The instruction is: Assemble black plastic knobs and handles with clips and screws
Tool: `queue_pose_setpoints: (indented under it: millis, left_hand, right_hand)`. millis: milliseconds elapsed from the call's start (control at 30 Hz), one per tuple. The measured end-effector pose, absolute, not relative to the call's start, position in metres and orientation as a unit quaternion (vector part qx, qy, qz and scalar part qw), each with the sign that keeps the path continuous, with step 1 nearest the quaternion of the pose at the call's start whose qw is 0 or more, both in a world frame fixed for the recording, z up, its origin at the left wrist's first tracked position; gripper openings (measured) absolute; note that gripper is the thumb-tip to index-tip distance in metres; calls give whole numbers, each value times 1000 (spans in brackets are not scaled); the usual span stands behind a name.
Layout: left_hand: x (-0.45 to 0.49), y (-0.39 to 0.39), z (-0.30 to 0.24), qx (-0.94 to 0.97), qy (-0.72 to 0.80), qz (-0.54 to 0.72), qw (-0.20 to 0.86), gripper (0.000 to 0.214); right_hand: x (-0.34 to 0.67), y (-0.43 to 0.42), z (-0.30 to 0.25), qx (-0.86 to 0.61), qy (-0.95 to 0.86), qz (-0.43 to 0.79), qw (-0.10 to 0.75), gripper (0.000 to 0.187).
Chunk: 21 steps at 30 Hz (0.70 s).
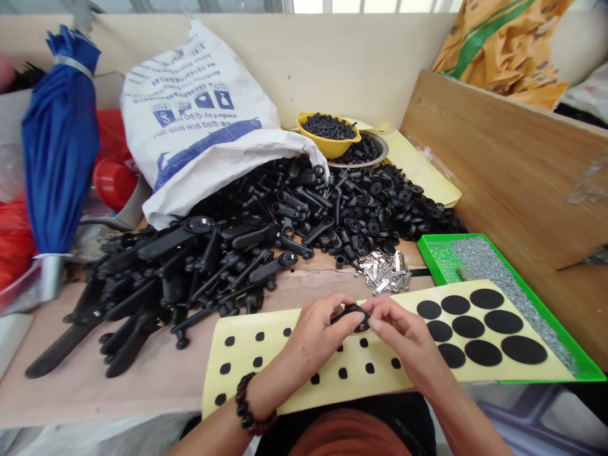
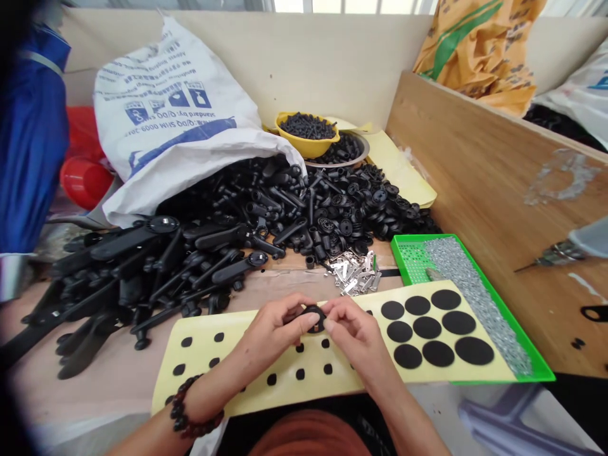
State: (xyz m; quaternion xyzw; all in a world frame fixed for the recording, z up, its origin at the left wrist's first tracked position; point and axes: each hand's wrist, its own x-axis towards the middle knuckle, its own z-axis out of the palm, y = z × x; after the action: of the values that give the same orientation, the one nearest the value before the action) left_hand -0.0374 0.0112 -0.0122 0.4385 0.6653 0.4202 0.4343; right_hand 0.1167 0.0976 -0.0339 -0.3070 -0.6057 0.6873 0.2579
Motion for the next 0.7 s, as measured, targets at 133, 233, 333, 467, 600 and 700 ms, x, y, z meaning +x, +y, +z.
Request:
queue_pose_setpoints:
  millis: [133, 233, 333, 467, 600, 700]
  left_hand:
    - [-36, 9, -11, 426, 670, 437, 423, 23]
    - [-36, 8, -11, 400, 658, 461, 441, 24]
    - [-36, 6, -14, 376, 647, 483, 455, 24]
    - [-33, 0, -15, 374, 651, 482, 451, 23]
    - [-26, -7, -9, 363, 594, 510, 505, 30]
    - [-27, -22, -7, 332, 574, 520, 538, 37]
  right_hand:
    - [121, 96, -37, -304, -543, 747, 235, 16]
    - [120, 94, -41, -287, -458, 808, 236, 18]
    - [118, 90, -42, -284, -417, 821, 267, 16]
    - [114, 85, -39, -298, -536, 737, 285, 22]
    - [107, 74, -36, -250, -762, 519, 296, 24]
    - [103, 63, -33, -178, -842, 399, 318, 27]
